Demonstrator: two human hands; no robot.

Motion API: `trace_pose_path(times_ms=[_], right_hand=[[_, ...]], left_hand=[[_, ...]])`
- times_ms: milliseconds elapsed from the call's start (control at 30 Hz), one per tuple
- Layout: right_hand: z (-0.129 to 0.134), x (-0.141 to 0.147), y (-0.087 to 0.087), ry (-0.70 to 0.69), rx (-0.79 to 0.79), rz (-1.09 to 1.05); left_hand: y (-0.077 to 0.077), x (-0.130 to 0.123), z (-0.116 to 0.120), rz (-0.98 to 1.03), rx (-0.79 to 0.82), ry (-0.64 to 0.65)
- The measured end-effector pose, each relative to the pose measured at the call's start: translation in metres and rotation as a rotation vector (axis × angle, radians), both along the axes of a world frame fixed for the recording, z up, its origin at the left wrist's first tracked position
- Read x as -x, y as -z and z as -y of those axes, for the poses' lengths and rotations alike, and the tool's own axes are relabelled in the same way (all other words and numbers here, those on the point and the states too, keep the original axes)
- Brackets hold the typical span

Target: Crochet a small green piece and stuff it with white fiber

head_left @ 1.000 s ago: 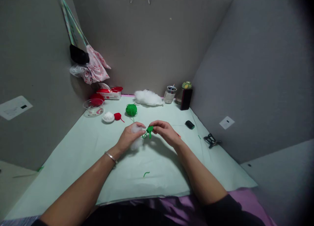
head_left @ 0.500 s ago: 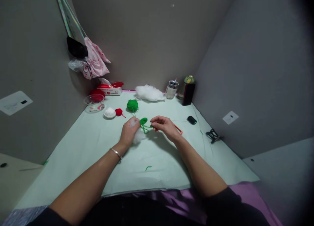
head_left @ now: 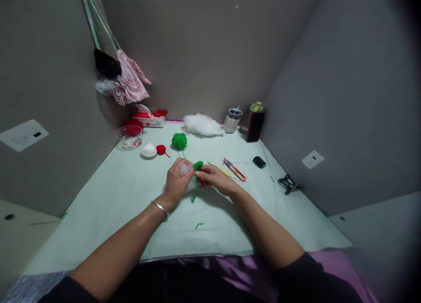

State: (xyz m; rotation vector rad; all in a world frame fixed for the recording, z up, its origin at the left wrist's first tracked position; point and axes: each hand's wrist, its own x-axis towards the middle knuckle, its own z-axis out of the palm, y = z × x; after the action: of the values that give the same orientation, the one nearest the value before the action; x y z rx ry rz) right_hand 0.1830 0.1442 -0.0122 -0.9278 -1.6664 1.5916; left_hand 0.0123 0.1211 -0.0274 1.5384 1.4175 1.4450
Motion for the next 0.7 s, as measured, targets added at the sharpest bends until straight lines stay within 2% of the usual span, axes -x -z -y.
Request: trace_pose_path(times_ms=[67, 267, 400, 500, 700], right_hand=[[-0.002, -0.005, 0.0, 0.0, -0.009, 0.01], [-0.004, -0.004, 0.001, 0.182, -0.067, -0.058], [-0.002, 0.004, 0.004, 0.11, -0.003, -0.048], [0.0, 0.001, 0.002, 0.047, -0.017, -0.015], [0.002, -0.002, -0.009, 0.182, -0.143, -0.129]], left_hand=[[0.001, 0.003, -0.005, -0.029, 0.008, -0.033], [0.007, 0.009, -0.012, -0.04, 0.025, -0.021], [0.006, 0.005, -0.007, -0.044, -0.031, -0.021], [0.004, 0.005, -0.006, -0.049, -0.045, -0.029], [0.007, 0.005, -0.01, -0.034, 0.024, 0.021]])
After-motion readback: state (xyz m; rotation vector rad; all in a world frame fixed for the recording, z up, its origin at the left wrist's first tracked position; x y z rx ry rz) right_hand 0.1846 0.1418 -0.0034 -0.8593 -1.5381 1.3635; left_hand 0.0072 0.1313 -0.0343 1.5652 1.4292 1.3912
